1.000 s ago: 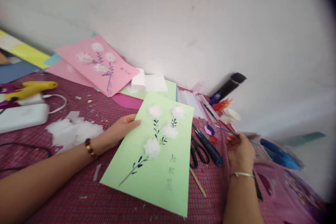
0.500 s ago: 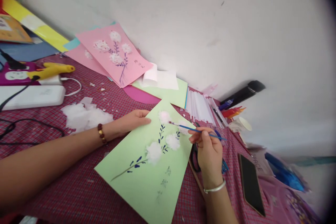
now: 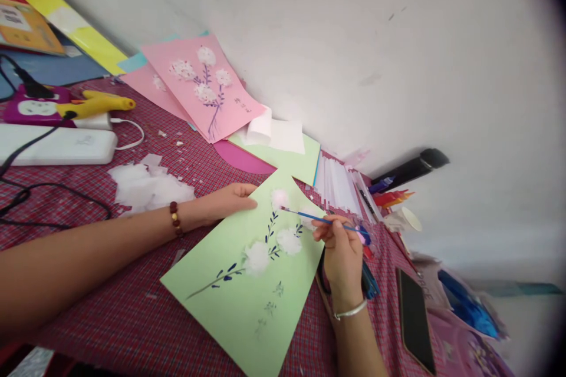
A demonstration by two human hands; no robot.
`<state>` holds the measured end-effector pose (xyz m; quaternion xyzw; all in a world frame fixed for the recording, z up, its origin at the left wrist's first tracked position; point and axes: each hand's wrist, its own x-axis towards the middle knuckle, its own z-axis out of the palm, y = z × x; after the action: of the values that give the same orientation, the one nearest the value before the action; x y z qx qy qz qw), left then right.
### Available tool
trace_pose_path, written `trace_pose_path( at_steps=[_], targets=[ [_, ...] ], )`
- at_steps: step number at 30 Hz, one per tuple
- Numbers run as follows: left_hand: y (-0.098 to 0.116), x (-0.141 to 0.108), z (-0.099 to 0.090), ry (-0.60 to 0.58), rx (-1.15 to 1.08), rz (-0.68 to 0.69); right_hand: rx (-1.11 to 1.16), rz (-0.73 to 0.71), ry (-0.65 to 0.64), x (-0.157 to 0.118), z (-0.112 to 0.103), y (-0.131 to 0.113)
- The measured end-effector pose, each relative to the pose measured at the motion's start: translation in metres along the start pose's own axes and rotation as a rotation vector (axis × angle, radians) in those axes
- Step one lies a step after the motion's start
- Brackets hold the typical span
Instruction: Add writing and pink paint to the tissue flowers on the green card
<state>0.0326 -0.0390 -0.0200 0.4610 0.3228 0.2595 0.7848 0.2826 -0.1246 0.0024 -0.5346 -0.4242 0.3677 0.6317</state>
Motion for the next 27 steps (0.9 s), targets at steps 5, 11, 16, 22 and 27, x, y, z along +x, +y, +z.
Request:
trace_pose_path(
  at_steps=[5, 11, 16, 22, 27],
  targets=[
    [-0.001, 0.0, 0.0, -0.003, 0.003, 0.005, -0.035, -0.027, 0.019, -0.001, 0.003, 0.0],
    [0.002, -0.002, 0.003, 0.01, 0.001, 0.018, -0.054, -0.023, -0.018, -0.003, 0.005, 0.002],
    [0.003, -0.002, 0.003, -0.006, 0.063, 0.039, -0.048, -0.086, 0.048, -0.004, 0.006, -0.002],
    [-0.004, -0.003, 0.014, 0.049, 0.448, 0.246, -0.12, -0.215, 0.006, -0.012, 0.011, -0.003],
    [-0.005, -0.004, 0.018, 0.065, 0.633, 0.329, -0.273, -0.286, -0.009, -0.017, 0.016, -0.005]
  ],
)
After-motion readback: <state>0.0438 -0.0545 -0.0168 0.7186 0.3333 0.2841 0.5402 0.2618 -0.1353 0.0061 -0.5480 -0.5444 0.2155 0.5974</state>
